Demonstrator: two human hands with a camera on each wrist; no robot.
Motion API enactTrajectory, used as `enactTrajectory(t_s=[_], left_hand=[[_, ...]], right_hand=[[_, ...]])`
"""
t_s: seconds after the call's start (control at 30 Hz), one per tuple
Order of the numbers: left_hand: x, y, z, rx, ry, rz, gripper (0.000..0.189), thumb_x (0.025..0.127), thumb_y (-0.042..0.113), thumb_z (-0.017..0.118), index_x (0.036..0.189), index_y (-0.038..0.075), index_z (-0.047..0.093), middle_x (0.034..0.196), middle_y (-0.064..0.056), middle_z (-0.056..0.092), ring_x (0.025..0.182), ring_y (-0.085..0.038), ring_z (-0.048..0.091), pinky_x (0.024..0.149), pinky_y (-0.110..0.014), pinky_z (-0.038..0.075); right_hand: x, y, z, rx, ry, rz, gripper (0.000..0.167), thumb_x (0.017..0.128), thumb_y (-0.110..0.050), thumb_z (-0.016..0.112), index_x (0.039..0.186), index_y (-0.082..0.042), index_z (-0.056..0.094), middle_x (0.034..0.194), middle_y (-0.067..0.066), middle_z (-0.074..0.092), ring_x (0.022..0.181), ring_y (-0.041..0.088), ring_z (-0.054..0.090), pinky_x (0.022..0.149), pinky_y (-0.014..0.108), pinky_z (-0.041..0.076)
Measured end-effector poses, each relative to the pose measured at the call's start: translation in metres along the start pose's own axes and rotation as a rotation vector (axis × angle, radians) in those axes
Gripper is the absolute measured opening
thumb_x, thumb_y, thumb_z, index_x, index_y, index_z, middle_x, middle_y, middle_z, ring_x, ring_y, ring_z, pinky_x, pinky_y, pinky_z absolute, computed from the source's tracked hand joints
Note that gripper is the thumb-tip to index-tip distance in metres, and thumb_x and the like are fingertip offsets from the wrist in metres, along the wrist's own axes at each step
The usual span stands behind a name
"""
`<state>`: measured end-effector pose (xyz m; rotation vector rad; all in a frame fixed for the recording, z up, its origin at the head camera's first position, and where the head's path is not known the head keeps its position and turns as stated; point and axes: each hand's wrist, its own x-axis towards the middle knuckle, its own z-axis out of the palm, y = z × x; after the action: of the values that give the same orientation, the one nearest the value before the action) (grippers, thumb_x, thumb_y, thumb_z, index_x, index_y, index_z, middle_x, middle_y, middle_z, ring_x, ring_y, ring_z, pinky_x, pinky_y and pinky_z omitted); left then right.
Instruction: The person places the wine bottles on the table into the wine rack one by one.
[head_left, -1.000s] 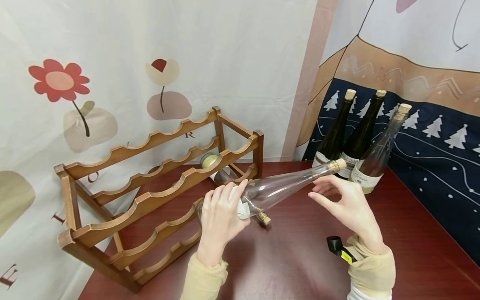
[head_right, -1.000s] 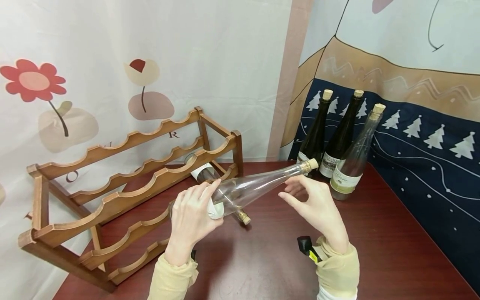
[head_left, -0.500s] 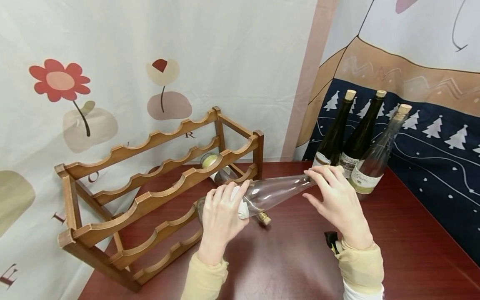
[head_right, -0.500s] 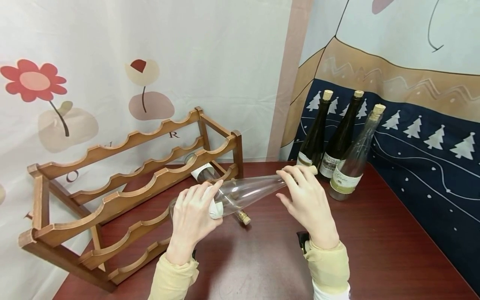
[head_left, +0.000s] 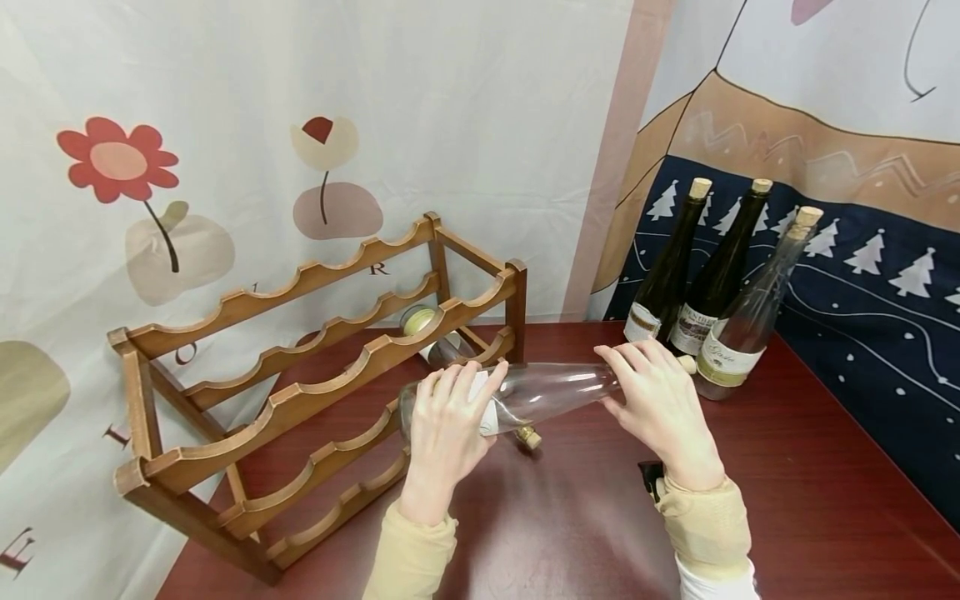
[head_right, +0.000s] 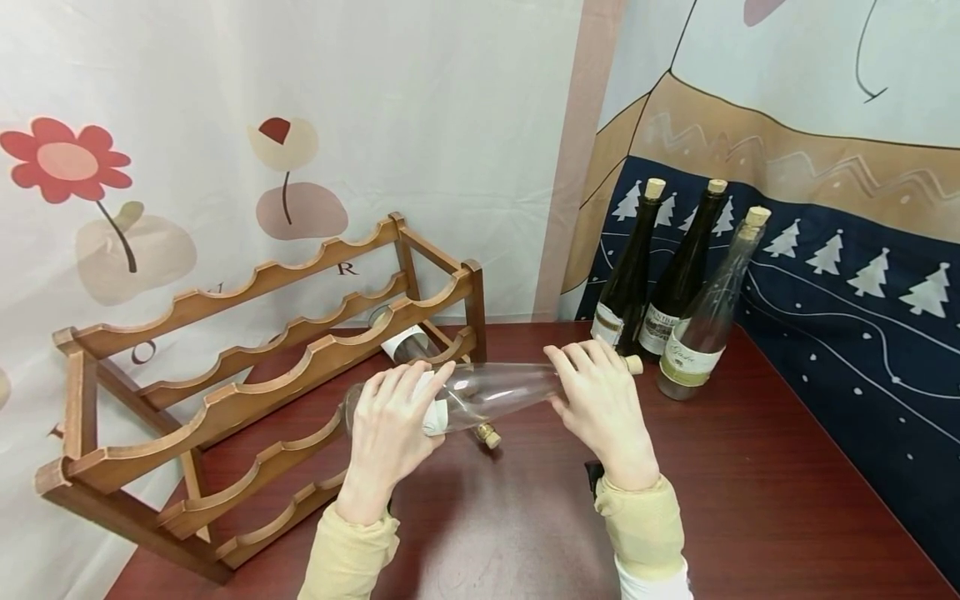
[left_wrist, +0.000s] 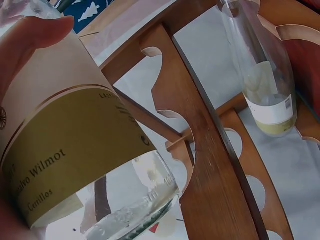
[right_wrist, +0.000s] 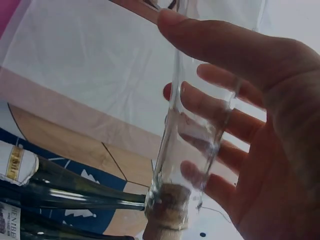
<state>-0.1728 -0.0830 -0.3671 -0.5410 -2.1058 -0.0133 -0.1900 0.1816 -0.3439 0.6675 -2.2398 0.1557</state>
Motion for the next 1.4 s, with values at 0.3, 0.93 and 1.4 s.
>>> enactTrajectory(t_s=[0.3, 0.93, 1.4], left_hand=[[0.001, 0.001, 0.002, -0.001, 0.01, 0.052, 0.088, 0.039, 0.028, 0.088, 0.122, 0.029, 0.061, 0.107, -0.005, 0.065, 0.096, -0.024, 0.059, 0.085, -0.035, 0.045], [-0.002, 0.003, 0.004, -0.006, -0.043, 0.129, 0.081, 0.045, 0.019, 0.084, 0.122, 0.029, 0.06, 0.104, -0.003, 0.065, 0.095, -0.022, 0.06, 0.085, -0.035, 0.045], [-0.001, 0.002, 0.004, -0.033, -0.056, 0.113, 0.084, 0.041, 0.027, 0.088, 0.121, 0.027, 0.06, 0.102, -0.002, 0.065, 0.093, -0.023, 0.06, 0.085, -0.035, 0.046]], right_hand=[[-0.003, -0.002, 0.006, -0.024, -0.112, 0.029, 0.059, 0.047, -0.01, 0.083, 0.103, -0.009, 0.064, 0.083, 0.005, 0.066, 0.079, 0.027, 0.061, 0.074, 0.039, 0.05], [-0.007, 0.004, 0.015, 0.168, -0.533, 0.156, 0.029, 0.058, -0.013, 0.075, 0.067, -0.022, 0.048, 0.056, -0.009, 0.049, 0.05, 0.011, 0.045, 0.047, 0.029, 0.033], [-0.007, 0.009, 0.018, 0.174, -0.461, 0.075, 0.03, 0.054, -0.012, 0.072, 0.063, -0.022, 0.045, 0.05, -0.011, 0.045, 0.045, 0.01, 0.041, 0.043, 0.028, 0.027]])
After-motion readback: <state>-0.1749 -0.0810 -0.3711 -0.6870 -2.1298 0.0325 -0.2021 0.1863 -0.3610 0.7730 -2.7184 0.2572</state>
